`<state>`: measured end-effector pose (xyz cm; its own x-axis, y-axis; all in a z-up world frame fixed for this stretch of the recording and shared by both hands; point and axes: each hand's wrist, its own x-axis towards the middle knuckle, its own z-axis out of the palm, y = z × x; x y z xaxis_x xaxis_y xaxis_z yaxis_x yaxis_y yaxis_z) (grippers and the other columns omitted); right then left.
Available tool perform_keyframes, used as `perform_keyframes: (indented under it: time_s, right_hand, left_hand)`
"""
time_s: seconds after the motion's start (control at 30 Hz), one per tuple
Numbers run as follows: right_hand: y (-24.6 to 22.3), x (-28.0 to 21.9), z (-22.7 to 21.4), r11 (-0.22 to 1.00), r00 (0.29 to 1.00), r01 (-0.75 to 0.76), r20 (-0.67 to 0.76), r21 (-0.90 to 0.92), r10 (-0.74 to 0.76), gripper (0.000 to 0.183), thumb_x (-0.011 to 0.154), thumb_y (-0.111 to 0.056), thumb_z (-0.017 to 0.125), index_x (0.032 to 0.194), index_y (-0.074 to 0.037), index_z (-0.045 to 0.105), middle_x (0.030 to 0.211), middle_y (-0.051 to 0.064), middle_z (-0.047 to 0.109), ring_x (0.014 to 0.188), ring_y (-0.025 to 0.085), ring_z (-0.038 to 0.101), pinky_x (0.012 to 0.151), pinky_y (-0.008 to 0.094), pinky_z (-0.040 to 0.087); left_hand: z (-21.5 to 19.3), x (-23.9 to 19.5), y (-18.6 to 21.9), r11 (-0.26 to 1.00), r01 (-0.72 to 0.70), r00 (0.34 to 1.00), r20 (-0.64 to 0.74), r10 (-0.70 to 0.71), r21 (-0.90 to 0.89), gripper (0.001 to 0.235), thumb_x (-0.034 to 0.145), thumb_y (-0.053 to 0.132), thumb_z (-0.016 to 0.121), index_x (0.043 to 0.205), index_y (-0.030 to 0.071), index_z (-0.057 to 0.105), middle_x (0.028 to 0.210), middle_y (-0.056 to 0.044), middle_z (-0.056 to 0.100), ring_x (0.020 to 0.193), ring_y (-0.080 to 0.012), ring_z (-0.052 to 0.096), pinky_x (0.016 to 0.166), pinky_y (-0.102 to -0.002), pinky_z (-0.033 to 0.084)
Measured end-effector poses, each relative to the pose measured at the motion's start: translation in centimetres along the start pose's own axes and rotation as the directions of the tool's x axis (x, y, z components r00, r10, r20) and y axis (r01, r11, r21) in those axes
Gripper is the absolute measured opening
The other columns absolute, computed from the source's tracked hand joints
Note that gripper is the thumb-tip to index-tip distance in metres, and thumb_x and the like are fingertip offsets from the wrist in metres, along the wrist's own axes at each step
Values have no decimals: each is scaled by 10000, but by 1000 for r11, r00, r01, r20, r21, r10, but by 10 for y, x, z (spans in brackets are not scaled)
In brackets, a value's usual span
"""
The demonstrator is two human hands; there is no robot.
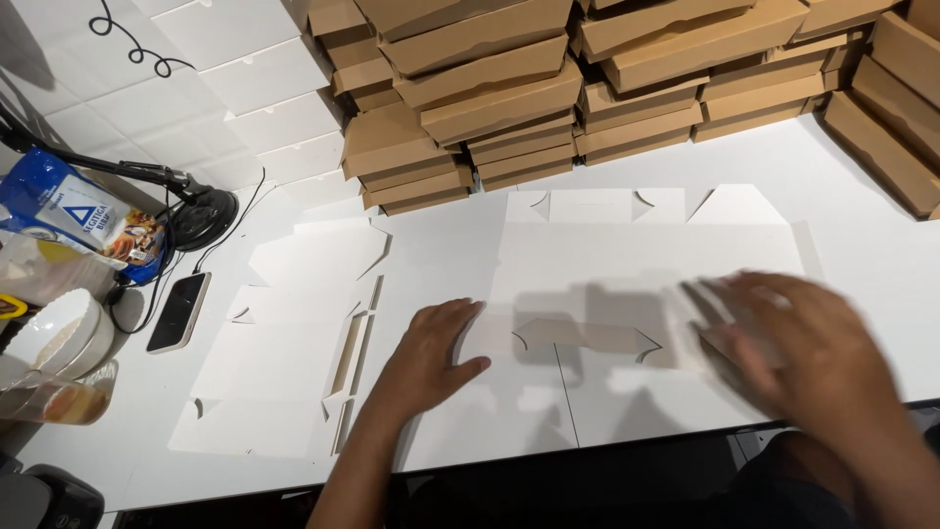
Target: The person assembles flat white cardboard boxes by folding and interlocking the flaps to form rectangular containers. They repeat this process for several boxes, stacking the completed ones on the left side of the counter.
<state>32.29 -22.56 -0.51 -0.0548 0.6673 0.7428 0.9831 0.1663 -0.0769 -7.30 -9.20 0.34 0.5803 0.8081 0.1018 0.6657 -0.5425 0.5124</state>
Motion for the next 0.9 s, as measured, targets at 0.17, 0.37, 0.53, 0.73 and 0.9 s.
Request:
perform_keyframes:
  time_s: [0.17,0.37,0.53,0.73,0.9]
  right_hand:
    - [-63,12,42,916,956,226,107,331,-274,494,894,-293,739,1328,-88,622,1251,86,683,1025,292,675,836,436,562]
    - [-49,-6,79,956,954,168,207,240,-219,299,901,-121,699,1195,-166,726,1144,36,717,991,289,695,658,427,587]
    - [-33,-16,82,957,944,159,247,241,-219,440,849,-117,740,1273,-230,708,1225,70,709,1063,321,706,758,437,618]
    - [-46,-3,67,962,956,166,203,218,-211,380,858,-143,757,1225,-223,694,1130,41,709,885,286,722,584,408,591]
    - [-60,8,65,960,963,205,139,188,-233,279,880,-173,759,1153,-161,704,1013,76,726,833,303,721,617,427,584]
  left_hand:
    - [5,34,-25,995,-91,995,49,89,45,435,872,158,679,1307,173,692,1399,-34,633,1292,-261,532,1090,-392,432]
    - [8,41,-12,969,-247,968,52,247,-9,233,974,260,655,1137,133,763,1312,-58,652,1189,-252,587,966,-388,509]
    - [18,58,10,918,-358,929,-160,333,-168,176,981,270,679,920,111,722,1042,-14,728,1047,-213,645,950,-376,487]
    - [49,89,49,922,-387,876,-325,357,-29,196,941,371,697,875,196,753,785,103,732,901,-118,677,1027,-421,300]
    - [61,92,63,871,-491,813,-351,464,15,90,907,283,779,854,213,759,784,105,698,935,-114,646,1051,-503,225]
